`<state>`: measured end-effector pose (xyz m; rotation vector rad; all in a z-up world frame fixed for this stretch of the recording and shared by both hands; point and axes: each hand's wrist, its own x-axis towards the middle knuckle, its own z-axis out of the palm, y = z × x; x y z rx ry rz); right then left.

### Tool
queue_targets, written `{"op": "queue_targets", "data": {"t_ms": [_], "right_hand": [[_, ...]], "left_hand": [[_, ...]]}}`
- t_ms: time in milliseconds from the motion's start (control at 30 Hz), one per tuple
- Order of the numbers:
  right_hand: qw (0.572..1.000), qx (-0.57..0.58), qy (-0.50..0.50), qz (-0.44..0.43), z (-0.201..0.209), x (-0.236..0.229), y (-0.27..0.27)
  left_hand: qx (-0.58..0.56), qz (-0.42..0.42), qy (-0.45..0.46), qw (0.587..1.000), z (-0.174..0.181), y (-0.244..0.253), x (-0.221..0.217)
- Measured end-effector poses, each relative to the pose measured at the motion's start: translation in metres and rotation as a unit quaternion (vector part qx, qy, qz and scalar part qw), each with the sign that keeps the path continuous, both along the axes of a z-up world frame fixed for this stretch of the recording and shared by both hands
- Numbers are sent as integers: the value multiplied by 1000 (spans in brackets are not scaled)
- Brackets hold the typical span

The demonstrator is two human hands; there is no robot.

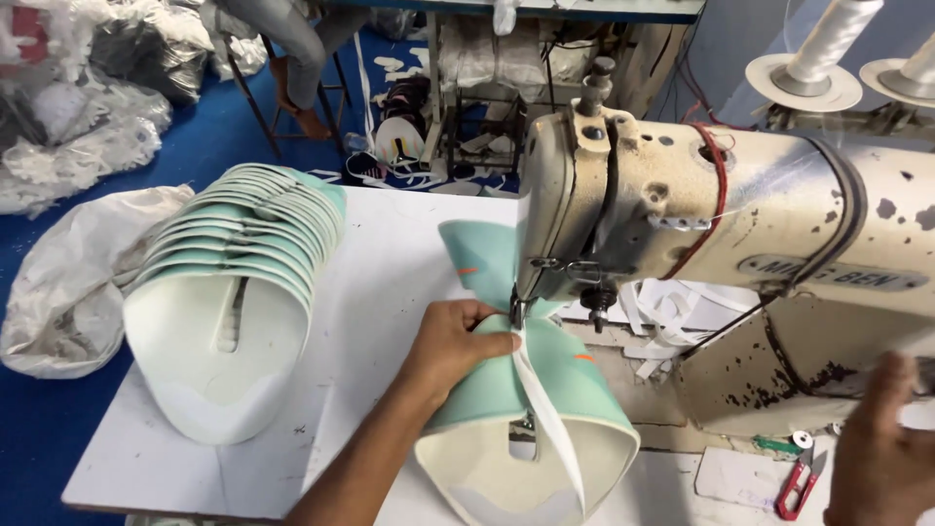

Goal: The person sews a white strap onto light green slipper soles using a sewing machine. They repeatedly pick up a sole, align the strap, guide it through the machine, and cut the thread with scissors before stacking the finished item.

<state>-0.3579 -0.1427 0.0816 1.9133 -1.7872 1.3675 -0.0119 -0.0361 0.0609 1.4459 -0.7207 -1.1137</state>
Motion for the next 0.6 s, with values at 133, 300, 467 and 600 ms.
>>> {"op": "queue_targets", "data": {"t_ms": [133,300,467,600], "right_hand": [[933,102,-285,194,-19,20,50],[749,205,-177,604,-112,68,79],[561,390,-393,616,-95,115,92],[478,471,-542,506,-55,146,83]], "left_hand": [[-27,-11,12,999,-10,-7,8],[-28,-14,-20,999,-6,1,3],[-104,74,-317,940,18,38,-20],[-161,2,-454,876,32,59,-27]]}}
